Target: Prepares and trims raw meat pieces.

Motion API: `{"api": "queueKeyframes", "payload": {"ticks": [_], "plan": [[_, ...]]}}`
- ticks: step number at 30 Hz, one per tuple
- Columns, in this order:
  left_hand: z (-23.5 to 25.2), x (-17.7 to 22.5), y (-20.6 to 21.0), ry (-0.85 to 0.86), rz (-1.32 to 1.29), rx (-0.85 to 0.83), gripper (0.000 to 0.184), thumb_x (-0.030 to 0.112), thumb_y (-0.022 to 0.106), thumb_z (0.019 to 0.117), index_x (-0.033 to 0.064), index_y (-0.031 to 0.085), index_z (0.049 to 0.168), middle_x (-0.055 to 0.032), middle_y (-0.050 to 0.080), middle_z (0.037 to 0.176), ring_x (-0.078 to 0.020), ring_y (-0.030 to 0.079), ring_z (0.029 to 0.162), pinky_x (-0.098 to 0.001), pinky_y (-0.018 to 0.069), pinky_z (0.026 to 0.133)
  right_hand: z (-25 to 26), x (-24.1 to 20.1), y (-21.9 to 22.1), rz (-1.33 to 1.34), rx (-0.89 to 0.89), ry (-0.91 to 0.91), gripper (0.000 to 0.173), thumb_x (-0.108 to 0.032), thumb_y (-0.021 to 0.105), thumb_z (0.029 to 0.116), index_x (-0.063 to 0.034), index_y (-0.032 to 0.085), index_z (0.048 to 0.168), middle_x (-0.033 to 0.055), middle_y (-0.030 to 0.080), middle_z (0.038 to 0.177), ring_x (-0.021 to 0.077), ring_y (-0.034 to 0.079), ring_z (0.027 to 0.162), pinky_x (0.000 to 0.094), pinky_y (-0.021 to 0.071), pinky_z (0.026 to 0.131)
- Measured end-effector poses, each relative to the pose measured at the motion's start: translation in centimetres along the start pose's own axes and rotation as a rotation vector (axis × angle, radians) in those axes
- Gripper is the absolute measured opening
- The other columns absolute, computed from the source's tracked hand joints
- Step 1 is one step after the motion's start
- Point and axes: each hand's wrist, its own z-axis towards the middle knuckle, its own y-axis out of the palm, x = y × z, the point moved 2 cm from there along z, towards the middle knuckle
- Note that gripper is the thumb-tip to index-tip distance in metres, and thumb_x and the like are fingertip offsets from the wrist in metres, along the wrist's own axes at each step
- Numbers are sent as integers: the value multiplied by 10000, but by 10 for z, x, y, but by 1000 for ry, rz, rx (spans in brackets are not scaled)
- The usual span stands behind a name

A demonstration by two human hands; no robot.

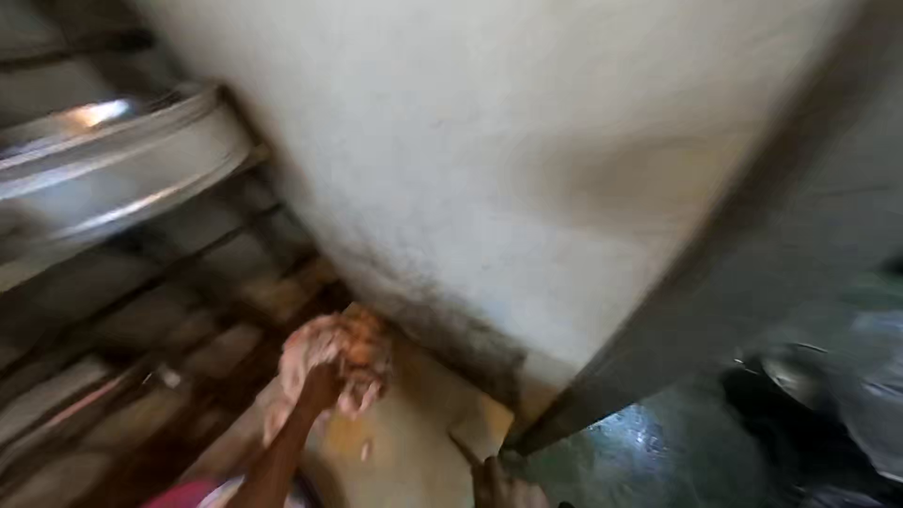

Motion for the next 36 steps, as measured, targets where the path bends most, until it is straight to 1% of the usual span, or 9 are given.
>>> {"api": "queueKeyframes", "payload": {"ticks": [2,6,14,17,20,23,28,32,36], "plan": [[-11,-6,-22,53,-129,-41,363,272,677,998,-8,684,1229,-248,683,1208,-399,647,1169,-586,480,1057,-4,-1,2,-20,48,20,267,-128,517,1017,-26,728,1145,215,726,1028,397,731,752,540,600,621],[-41,-8,-53,212,-445,-10,180,212,649,1022,42,692,1064,-133,671,898,-242,633,768,-468,546,727,-7,-13,8,-182,181,-35,143,-53,644,924,-33,749,1018,167,710,879,313,686,579,452,572,490],[-72,12,-45,319,-845,-57,120,108,588,1039,35,637,1120,-120,703,949,-206,687,765,-377,598,676,-12,-20,24,-267,374,-67,71,-53,716,854,-40,755,913,117,687,812,231,623,470,368,523,401],[-88,24,-20,396,-926,96,88,69,622,1003,41,636,1085,-110,684,962,-196,658,690,-357,585,597,-20,-16,28,-200,355,-49,107,-62,723,855,-49,764,953,131,713,874,249,637,477,397,536,409],[-113,26,43,481,-763,278,137,87,732,908,71,699,1040,-51,711,1097,-158,695,942,-379,612,824,-28,-9,31,-195,249,23,184,-85,694,892,-62,756,1063,150,715,933,289,657,520,445,548,440],[-142,24,141,500,-444,4,209,186,606,1000,112,749,1133,-21,680,1322,-179,587,1297,-403,494,1098,-30,1,35,-214,174,63,206,-130,688,895,-92,733,1092,138,711,956,293,660,534,454,547,448],[-193,17,242,375,-480,-102,204,182,592,990,121,752,1101,-37,704,1253,-198,606,1256,-383,501,1080,-31,6,37,-243,175,43,171,-164,710,892,-115,739,1054,124,709,952,280,656,525,452,535,428],[-191,23,244,146,-538,41,285,218,590,979,98,723,1202,-92,679,1282,-209,664,1157,-362,581,943,-27,-4,36,-284,257,-19,169,-123,743,839,-98,749,1006,115,696,898,256,631,485,413,505,386],[-154,49,223,-28,-431,92,475,343,606,995,89,615,1397,-146,608,1394,-272,599,1286,-423,520,1063,-23,-14,38,-342,333,-53,121,-106,730,827,-94,747,947,90,683,835,228,607,453,380,475,360]]}}
